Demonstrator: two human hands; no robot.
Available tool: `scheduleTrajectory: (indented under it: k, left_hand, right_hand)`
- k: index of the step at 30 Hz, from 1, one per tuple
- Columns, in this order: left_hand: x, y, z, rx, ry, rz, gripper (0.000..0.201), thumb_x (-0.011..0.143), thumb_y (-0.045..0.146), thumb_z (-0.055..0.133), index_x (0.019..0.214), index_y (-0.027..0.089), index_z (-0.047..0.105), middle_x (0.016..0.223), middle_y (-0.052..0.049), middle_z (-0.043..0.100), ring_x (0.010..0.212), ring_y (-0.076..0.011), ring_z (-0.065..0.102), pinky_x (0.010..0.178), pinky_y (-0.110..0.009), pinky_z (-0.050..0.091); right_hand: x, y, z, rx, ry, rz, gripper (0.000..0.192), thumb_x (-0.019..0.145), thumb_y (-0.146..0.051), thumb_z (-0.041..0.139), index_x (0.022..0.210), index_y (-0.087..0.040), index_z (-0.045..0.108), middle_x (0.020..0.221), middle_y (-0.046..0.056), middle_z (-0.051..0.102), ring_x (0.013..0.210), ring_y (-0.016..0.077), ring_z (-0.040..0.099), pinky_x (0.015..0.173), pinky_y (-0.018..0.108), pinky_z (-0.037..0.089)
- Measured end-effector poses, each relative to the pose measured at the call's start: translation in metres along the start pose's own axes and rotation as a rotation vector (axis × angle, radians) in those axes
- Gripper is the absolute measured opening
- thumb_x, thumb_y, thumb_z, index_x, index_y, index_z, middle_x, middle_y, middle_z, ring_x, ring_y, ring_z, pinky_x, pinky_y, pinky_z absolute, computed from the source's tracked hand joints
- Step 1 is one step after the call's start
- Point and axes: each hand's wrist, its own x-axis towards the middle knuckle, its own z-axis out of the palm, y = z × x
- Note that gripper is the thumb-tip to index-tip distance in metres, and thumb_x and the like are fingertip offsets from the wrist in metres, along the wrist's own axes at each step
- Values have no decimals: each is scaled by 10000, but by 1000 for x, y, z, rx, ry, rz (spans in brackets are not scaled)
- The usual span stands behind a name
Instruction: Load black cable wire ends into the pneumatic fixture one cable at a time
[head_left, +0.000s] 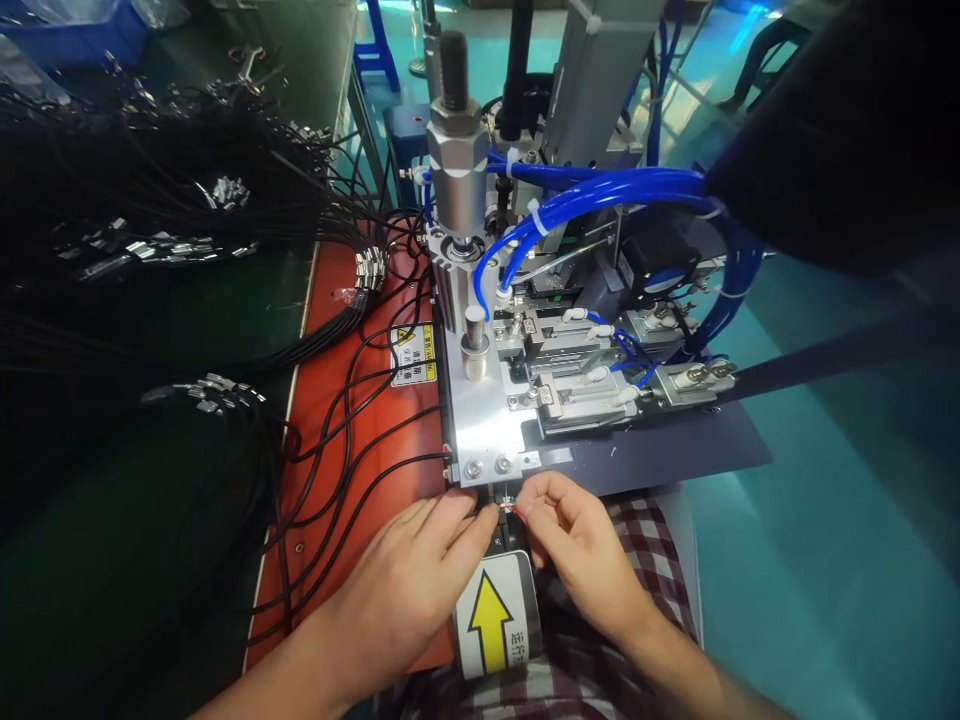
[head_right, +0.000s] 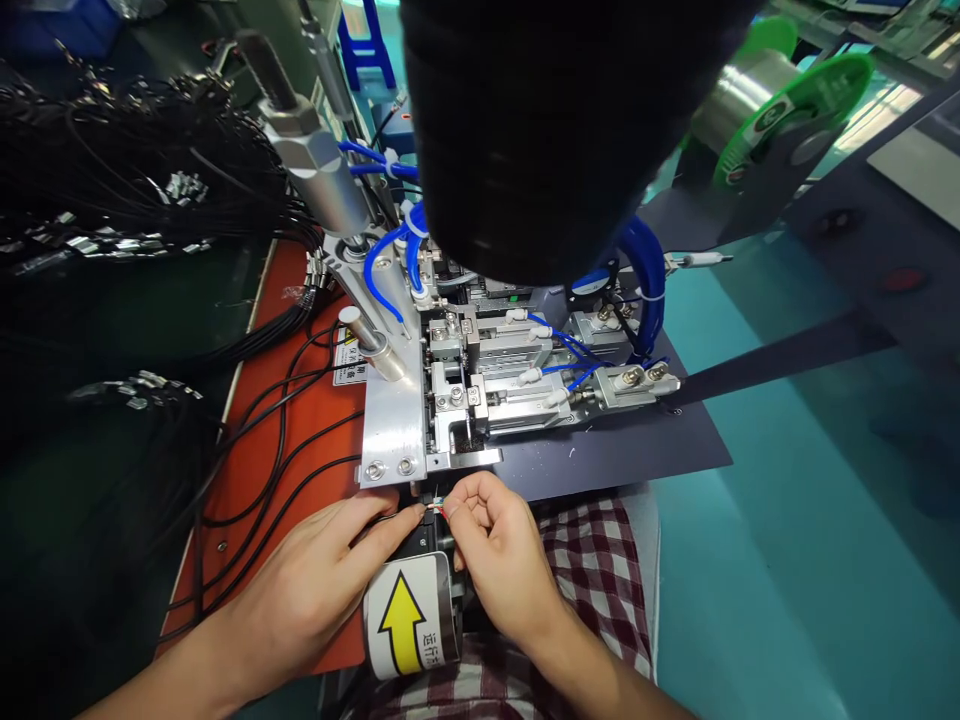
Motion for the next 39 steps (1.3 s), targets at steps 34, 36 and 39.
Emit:
scheduleTrajectory:
  k: [34,36,39]
  left_hand:
    - [7,1,-6,17,22,-16,396,969,91,225,1012,87,619,790,-86,627,670,-182,627,567,-289,557]
    - [7,2,-6,14,13,-18,397,971,95,222,1011,90,617,789,-82,624,669,-180,624,568,-285,553]
    - [7,2,-6,15,19,-21,392,972,95,224,1022,91,612,793,-77,620,671,-173,620,577,-273,545]
  right_hand:
    - [-2,0,0,-227,63,-65,201,880,-337,523,742,-190,519,606,-56,433,518,97,384,470,225,302]
    - [-1,-1,-1,-193,61,-48,200,877,-326,526,730,-192,514,587,-62,424,510,94,385,468,219,313]
    - [0,-1,-3,-75,-6,51,191,865,-339,542,753,-186,524,570,-68,436,481,86,408,461,212,326]
